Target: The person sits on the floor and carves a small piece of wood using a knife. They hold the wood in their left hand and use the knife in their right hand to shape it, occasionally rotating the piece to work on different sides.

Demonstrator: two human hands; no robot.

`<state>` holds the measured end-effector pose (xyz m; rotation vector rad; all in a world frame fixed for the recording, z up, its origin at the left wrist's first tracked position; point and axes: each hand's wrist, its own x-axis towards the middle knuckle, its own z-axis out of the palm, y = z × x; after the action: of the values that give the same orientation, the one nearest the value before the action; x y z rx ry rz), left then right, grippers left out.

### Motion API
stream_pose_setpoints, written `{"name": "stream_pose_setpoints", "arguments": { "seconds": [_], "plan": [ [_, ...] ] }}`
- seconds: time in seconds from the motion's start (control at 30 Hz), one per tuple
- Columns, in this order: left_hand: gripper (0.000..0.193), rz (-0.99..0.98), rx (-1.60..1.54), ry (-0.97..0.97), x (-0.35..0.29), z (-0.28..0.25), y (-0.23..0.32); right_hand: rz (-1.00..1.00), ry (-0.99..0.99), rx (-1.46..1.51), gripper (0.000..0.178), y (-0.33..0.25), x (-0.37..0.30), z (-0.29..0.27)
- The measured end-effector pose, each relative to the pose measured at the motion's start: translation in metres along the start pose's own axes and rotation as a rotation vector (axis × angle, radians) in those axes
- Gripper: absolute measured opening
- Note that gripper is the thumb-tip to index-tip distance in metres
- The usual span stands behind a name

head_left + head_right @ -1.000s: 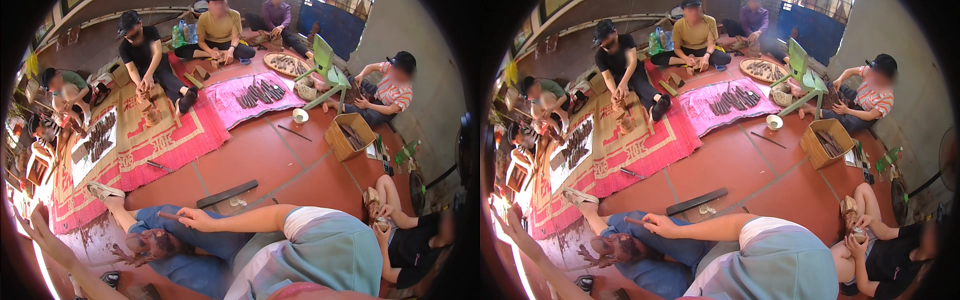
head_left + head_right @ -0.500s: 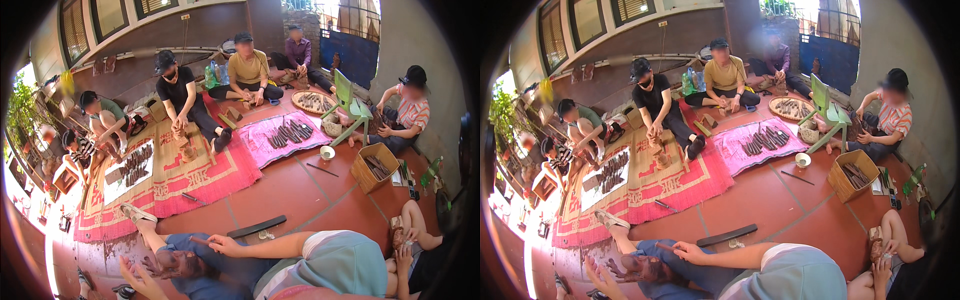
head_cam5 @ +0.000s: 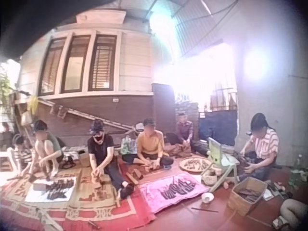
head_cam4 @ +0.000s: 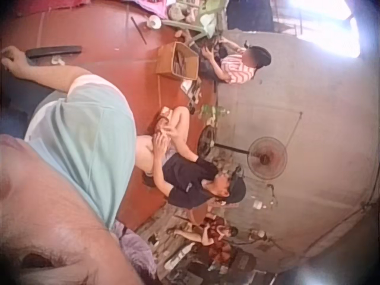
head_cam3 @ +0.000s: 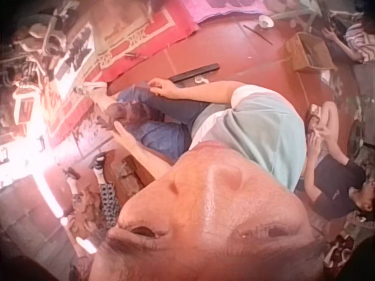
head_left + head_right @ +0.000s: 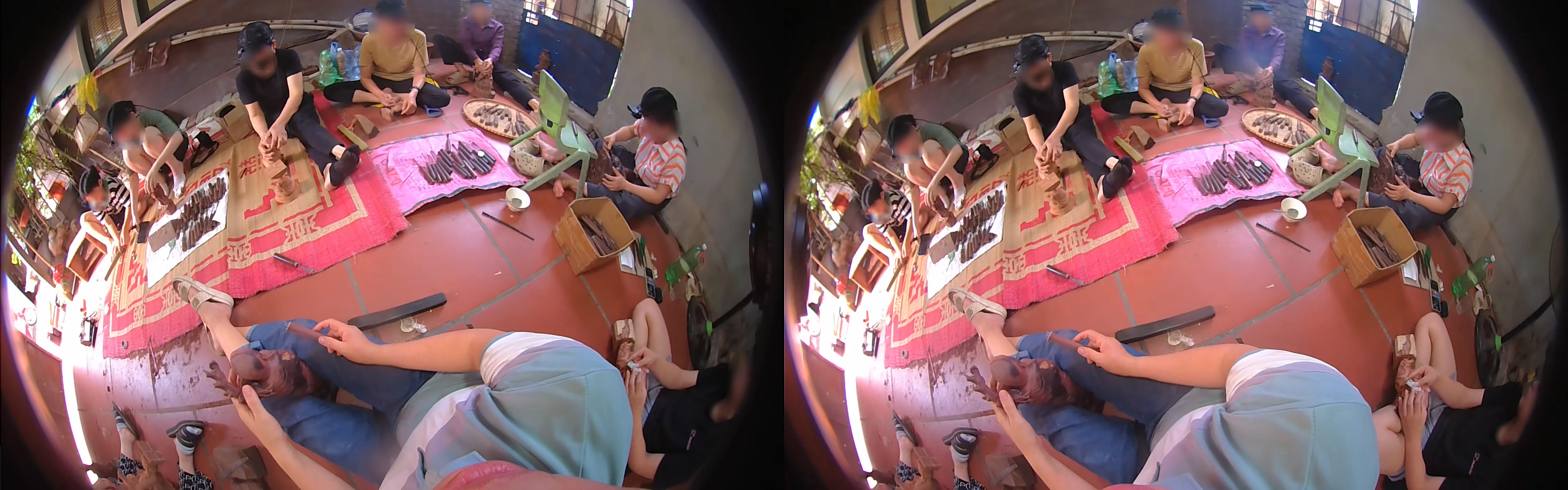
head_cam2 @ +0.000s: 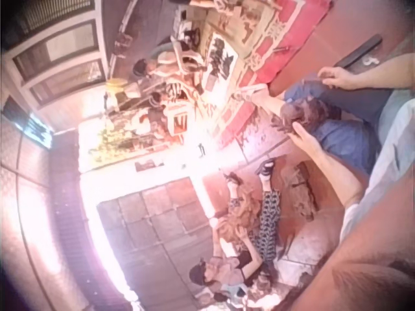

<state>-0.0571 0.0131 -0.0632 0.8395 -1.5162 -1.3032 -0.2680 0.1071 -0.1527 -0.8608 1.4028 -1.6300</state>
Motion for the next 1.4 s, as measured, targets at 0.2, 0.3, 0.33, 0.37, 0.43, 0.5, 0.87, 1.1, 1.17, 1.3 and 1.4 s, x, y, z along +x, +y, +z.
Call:
{"name": "stream_pose_setpoints", "arguments": {
  "seconds": [0.2,0.3,0.33,0.37,0.43,0.5,0.87,1.1,1.17,1.3,1.4],
  "plan": [
    [0.048,-0.026,-0.090,0.001,0.006,0.003,-0.008,0.021,-0.019,0.006,0.028,0.002,0.002,-0.001],
    [0.052,0.047,-0.081,-0.025,0.006,0.005,-0.013,0.014,-0.025,-0.008,0.028,0.005,0.002,-0.001],
    [0.054,0.081,-0.073,-0.041,0.008,0.006,-0.012,0.004,-0.027,-0.010,0.028,0.004,0.003,-0.002],
    [0.053,0.097,-0.048,-0.057,0.009,0.002,-0.020,0.003,-0.037,-0.016,0.028,0.004,0.003,-0.003],
    [0.050,0.118,0.012,-0.086,0.010,0.000,-0.024,0.012,-0.060,-0.022,0.029,0.001,0.001,-0.004],
    [0.052,0.126,-0.033,-0.043,0.009,0.006,-0.024,-0.005,-0.042,-0.006,0.027,-0.002,0.003,-0.006],
    [0.044,0.163,0.093,0.261,-0.007,0.028,-0.022,0.021,0.039,-0.001,0.025,-0.005,0.011,-0.013],
    [0.041,0.165,0.108,0.352,-0.019,0.047,-0.012,0.007,0.032,-0.007,0.024,-0.002,0.016,-0.011],
    [0.047,0.127,0.060,0.358,-0.018,0.045,-0.017,0.019,0.040,-0.007,0.023,-0.006,0.016,-0.006],
    [0.049,0.066,0.075,0.356,-0.013,0.044,-0.022,-0.022,0.090,-0.013,0.023,-0.001,0.023,-0.012],
    [0.048,0.083,-0.024,0.370,-0.015,0.049,-0.024,0.019,0.095,-0.027,0.023,-0.001,0.023,-0.012]
  ]
}}
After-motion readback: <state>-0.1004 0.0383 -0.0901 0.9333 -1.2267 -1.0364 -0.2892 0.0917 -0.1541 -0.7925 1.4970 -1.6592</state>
